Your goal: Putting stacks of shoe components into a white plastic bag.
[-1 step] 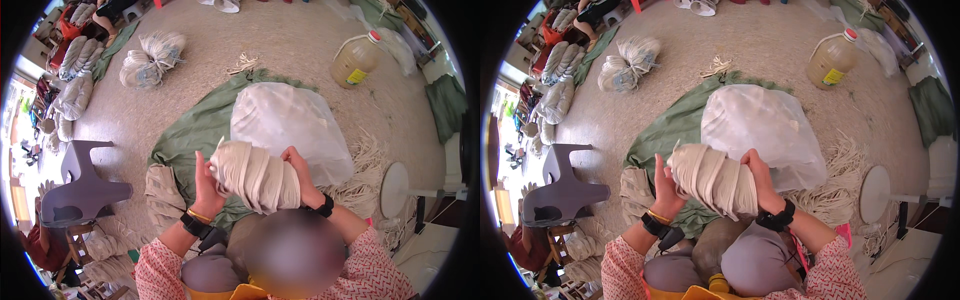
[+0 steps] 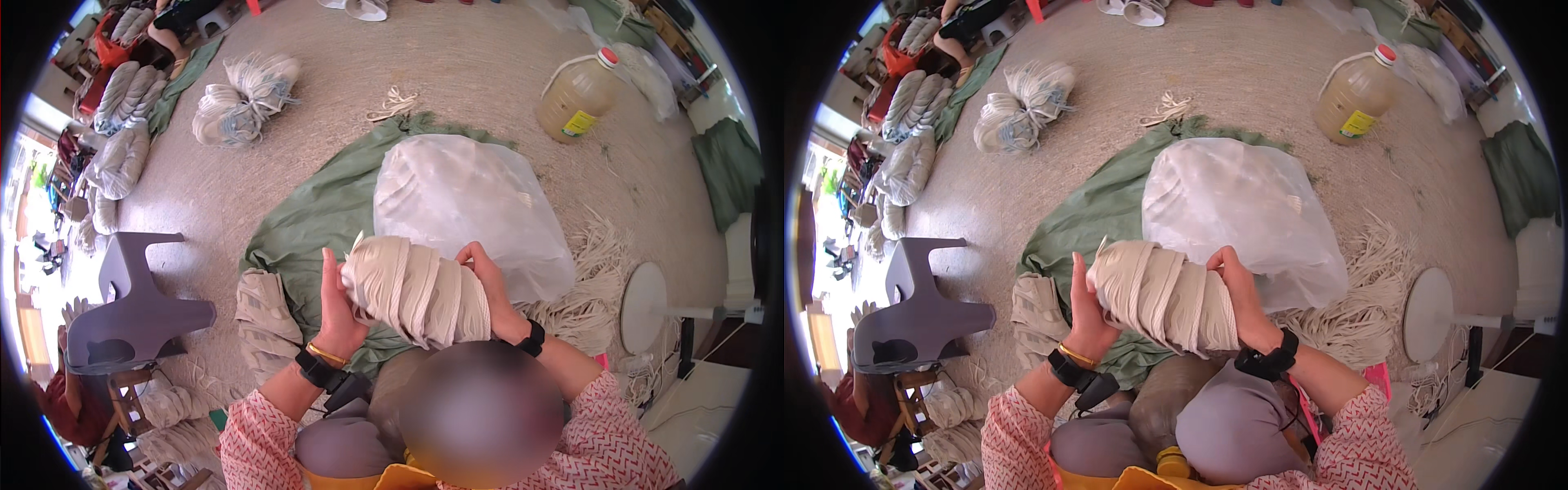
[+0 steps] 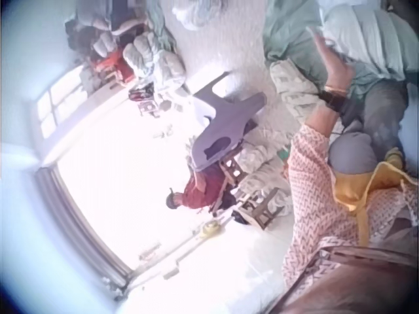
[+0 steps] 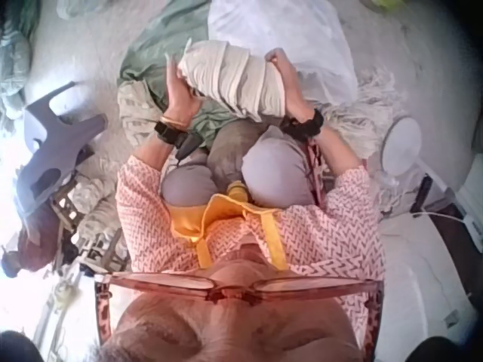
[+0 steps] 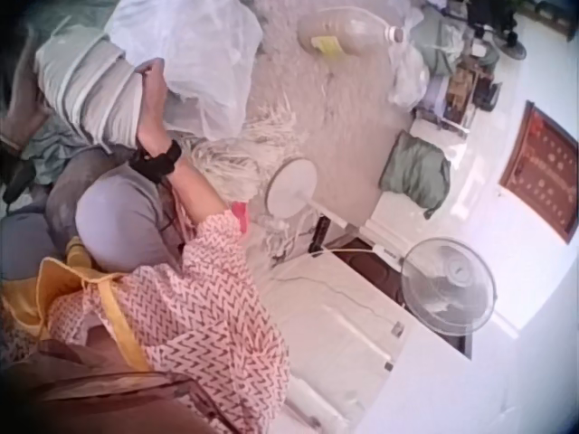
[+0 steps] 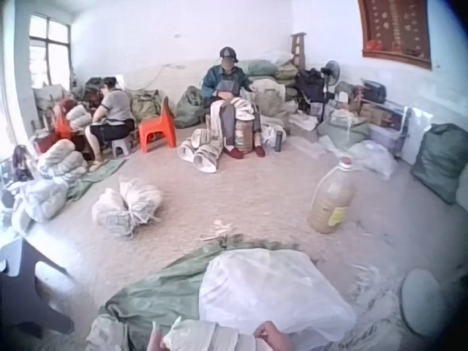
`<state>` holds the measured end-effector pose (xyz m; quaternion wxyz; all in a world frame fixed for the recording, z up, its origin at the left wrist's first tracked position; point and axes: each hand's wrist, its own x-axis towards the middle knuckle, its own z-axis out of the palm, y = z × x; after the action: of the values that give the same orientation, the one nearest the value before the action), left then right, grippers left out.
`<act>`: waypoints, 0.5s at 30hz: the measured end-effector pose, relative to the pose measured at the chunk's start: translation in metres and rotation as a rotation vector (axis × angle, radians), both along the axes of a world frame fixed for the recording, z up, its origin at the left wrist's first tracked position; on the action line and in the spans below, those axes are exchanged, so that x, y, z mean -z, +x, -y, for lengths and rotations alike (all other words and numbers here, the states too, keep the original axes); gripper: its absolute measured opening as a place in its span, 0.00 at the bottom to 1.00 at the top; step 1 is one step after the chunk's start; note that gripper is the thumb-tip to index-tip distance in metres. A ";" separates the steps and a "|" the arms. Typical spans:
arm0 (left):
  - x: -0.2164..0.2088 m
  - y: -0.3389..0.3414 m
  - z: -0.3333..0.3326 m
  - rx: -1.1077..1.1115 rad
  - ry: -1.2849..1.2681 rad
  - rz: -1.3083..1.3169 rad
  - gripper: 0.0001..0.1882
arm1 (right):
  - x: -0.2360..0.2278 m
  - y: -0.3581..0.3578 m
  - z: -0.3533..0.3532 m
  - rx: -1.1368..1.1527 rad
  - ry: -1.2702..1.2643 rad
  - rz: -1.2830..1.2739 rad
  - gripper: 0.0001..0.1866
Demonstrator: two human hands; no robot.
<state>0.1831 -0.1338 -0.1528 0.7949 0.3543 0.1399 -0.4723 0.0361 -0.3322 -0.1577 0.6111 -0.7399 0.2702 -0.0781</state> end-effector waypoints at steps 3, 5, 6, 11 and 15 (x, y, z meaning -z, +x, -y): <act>-0.009 -0.014 0.011 0.052 -0.005 -0.018 0.41 | 0.005 -0.016 0.007 -0.010 0.303 0.041 0.08; -0.011 -0.019 0.014 0.084 0.020 -0.016 0.40 | 0.009 -0.024 0.011 0.007 0.341 0.087 0.07; -0.010 -0.020 0.017 0.094 0.018 -0.019 0.40 | 0.010 -0.028 0.015 0.019 0.302 0.067 0.07; -0.010 -0.030 0.026 0.211 0.062 -0.060 0.39 | -0.020 -0.056 0.025 0.048 0.571 -0.003 0.11; -0.002 -0.037 0.028 0.237 0.086 -0.045 0.42 | -0.039 -0.090 0.010 -0.055 0.678 0.084 0.29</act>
<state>0.1456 -0.1616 -0.1503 0.7142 0.3913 0.1349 -0.5644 -0.0542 -0.3426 -0.1185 0.8348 -0.4977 0.2354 0.0024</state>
